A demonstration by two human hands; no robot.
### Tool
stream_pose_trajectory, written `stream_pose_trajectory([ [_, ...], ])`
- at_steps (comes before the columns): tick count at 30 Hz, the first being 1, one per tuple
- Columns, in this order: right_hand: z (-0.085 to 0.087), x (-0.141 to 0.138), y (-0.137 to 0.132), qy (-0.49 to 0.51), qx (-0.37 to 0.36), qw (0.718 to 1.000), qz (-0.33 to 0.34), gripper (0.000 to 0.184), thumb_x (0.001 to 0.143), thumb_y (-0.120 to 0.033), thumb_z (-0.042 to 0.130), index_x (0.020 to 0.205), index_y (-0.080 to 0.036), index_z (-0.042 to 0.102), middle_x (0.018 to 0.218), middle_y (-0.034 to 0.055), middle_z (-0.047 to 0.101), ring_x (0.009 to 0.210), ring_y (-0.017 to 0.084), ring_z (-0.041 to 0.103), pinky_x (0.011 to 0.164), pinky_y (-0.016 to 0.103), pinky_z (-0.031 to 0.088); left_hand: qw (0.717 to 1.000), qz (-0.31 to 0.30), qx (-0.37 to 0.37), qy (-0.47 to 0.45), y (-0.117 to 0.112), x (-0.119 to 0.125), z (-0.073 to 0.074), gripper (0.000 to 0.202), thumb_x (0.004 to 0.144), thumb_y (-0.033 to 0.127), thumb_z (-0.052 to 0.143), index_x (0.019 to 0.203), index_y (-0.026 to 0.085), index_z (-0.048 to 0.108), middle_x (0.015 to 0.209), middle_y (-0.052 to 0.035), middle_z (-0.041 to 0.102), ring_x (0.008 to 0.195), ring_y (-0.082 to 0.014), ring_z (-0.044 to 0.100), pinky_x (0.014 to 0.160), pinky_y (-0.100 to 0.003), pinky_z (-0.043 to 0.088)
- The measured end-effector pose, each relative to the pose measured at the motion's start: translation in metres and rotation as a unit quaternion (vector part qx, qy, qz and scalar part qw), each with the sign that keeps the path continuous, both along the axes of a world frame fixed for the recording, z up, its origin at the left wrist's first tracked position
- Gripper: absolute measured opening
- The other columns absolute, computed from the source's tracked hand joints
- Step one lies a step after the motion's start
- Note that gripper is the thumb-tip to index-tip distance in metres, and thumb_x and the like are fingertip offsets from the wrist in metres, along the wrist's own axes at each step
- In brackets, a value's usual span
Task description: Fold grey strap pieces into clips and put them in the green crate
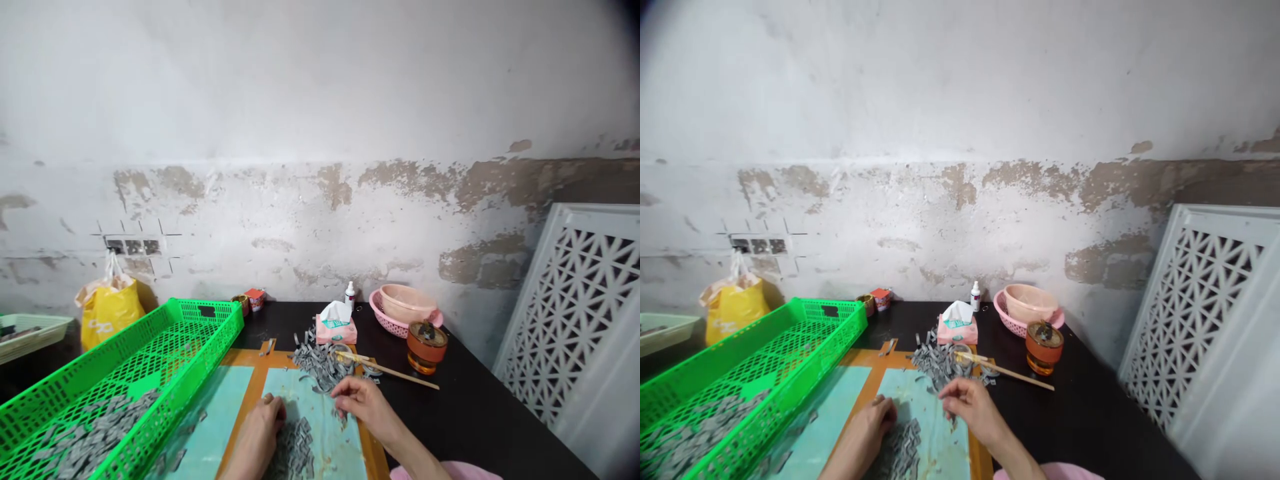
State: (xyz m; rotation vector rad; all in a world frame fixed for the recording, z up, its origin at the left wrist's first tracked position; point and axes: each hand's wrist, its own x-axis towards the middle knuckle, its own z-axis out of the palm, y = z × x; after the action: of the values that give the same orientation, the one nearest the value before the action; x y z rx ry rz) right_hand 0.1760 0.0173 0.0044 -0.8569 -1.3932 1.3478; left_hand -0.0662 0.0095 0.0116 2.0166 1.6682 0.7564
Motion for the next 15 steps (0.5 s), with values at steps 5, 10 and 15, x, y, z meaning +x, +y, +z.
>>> stream_pose_trajectory([
  [5,-0.005,-0.008,-0.002,-0.023,0.004,1.000,0.006,0.035,0.067,-0.046,0.076,0.082,-0.015,0.073,0.062,-0.0002,0.061,0.057,0.011,0.055,0.057,0.023,0.039,0.996,-0.022,-0.020,-0.085,-0.006,0.009,0.011,0.013,0.076,0.010,0.053,0.068,0.020,0.058,0.060,-0.0004,0.060,0.060,-0.0194,0.057,0.060,-0.028,0.040],
  [10,0.002,-0.015,-0.010,0.013,-0.008,1.000,0.027,0.036,0.066,-0.045,0.077,0.084,-0.015,0.075,0.064,0.0002,0.063,0.056,0.010,0.056,0.059,0.024,0.042,0.864,-0.019,-0.145,-0.481,-0.022,0.039,0.012,0.029,0.066,0.040,0.080,0.081,0.017,0.071,0.065,0.0002,0.067,0.063,-0.0152,0.063,0.065,-0.025,0.049],
  [15,0.012,-0.018,-0.017,0.090,-0.062,0.992,0.056,0.043,0.059,-0.038,0.084,0.092,-0.015,0.069,0.067,-0.0014,0.063,0.054,0.009,0.055,0.058,0.024,0.045,0.739,0.020,-0.240,-0.629,-0.033,0.058,0.010,0.038,0.044,0.029,0.094,0.076,0.016,0.080,0.065,-0.0022,0.075,0.064,-0.0134,0.067,0.068,-0.021,0.051],
])
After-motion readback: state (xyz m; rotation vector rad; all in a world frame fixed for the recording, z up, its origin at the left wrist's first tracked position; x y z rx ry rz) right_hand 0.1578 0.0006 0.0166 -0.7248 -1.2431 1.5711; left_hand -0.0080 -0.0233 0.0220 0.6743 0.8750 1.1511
